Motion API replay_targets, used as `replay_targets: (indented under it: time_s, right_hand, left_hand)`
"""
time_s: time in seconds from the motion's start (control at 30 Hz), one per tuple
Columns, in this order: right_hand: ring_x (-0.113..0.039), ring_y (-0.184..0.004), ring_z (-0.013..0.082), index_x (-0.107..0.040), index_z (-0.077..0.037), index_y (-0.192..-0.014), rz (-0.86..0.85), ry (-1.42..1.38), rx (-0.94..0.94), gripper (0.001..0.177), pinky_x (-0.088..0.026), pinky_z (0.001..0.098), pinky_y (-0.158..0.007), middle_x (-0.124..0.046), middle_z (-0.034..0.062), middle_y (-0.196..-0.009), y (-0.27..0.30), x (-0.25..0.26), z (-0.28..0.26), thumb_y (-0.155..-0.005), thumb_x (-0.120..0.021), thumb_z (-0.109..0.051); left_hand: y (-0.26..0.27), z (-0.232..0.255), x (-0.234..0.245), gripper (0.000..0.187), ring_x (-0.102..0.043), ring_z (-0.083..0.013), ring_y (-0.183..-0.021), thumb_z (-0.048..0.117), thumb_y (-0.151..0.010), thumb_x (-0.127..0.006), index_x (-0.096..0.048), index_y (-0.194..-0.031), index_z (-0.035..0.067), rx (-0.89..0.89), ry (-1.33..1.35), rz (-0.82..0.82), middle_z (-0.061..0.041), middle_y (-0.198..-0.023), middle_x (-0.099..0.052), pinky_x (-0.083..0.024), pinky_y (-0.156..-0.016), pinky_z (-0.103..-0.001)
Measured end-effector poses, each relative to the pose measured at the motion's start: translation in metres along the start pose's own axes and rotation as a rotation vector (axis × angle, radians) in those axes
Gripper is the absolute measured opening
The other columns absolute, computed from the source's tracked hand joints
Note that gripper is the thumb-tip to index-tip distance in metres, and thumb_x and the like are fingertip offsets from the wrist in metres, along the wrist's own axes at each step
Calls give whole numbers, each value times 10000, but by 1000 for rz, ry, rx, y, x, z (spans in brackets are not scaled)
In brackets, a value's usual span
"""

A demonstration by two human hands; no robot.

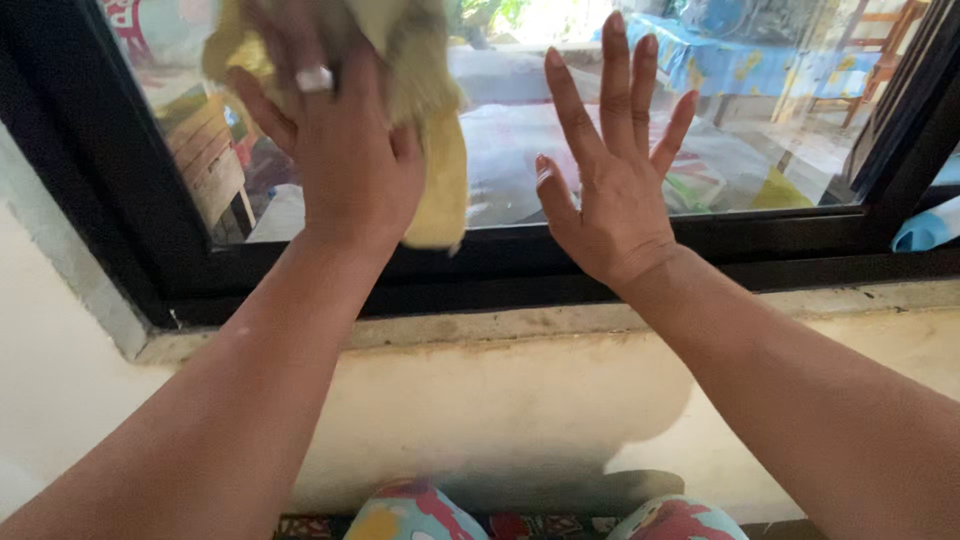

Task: The person sprays a window with a blue spray bottle and wipes the glass with a yellow cloth. They repeatedly wipe the same area of the window pane, moving the cloth in circular and back-and-forth motions.

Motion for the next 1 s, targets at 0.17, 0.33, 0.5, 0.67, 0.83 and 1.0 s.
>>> replay_targets:
  time_s: [0.17,0.33,0.5,0.67,0.83,1.0]
  right_hand:
    - [168,-1611,397,-172,-352,-1734,22,-9,-32,803,132,753,-1224,121,147,-1757,-1,3,0,-1067,-605,-238]
    - [165,-1613,409,-190,-348,-1731,-19,-29,-55,851,124,751,-1230,120,156,-1756,5,10,2,-987,-580,-211]
    - [141,-1622,414,-198,-320,-1740,15,-1,-77,713,125,760,-1226,108,167,-1755,8,15,11,-1107,-524,-352]
    - [132,-1623,410,-195,-299,-1732,31,-27,-105,796,125,766,-1215,99,173,-1753,9,15,22,-1021,-552,-317]
    - [125,-1631,394,-174,-300,-1755,39,-5,-105,833,109,770,-1244,91,168,-1777,13,14,29,-1023,-571,-260]
    - [116,-1646,407,-158,-292,-1756,48,-6,-119,871,101,773,-1246,90,178,-1776,15,13,37,-995,-575,-213]
  left_hand:
    - [0,32,-15,614,-177,-523,-1524,176,-862,-749,-528,-1432,112,-86,72,-74,-281,-1610,-255,91,-1178,-739]
    - [22,44,1,630,-214,-365,-1572,205,-837,-779,-583,-1418,348,-462,-198,-35,-83,-1696,-297,107,-1251,-639]
    - [-7,27,-1,561,-133,-586,-1486,193,-876,-779,-565,-1379,63,-100,125,100,-324,-1540,-242,119,-1130,-761]
    - [3,50,-21,602,-260,-451,-1512,185,-799,-806,-630,-1373,145,-213,149,-5,-214,-1654,-318,64,-1205,-714]
    - [12,46,-9,695,-279,-381,-1555,159,-761,-813,-640,-1427,253,-430,-83,-25,-98,-1650,-412,64,-1226,-618]
    - [-18,49,-18,706,-158,-523,-1549,202,-907,-770,-486,-1525,14,-48,169,169,-312,-1628,-288,78,-1205,-739]
Point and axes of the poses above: each hand's wrist, its own y-axis away from the middle knuckle, its own x-axis out of the back of the hand, z = x × y, the point moved 1 cm from there along -y, towards the middle knuckle
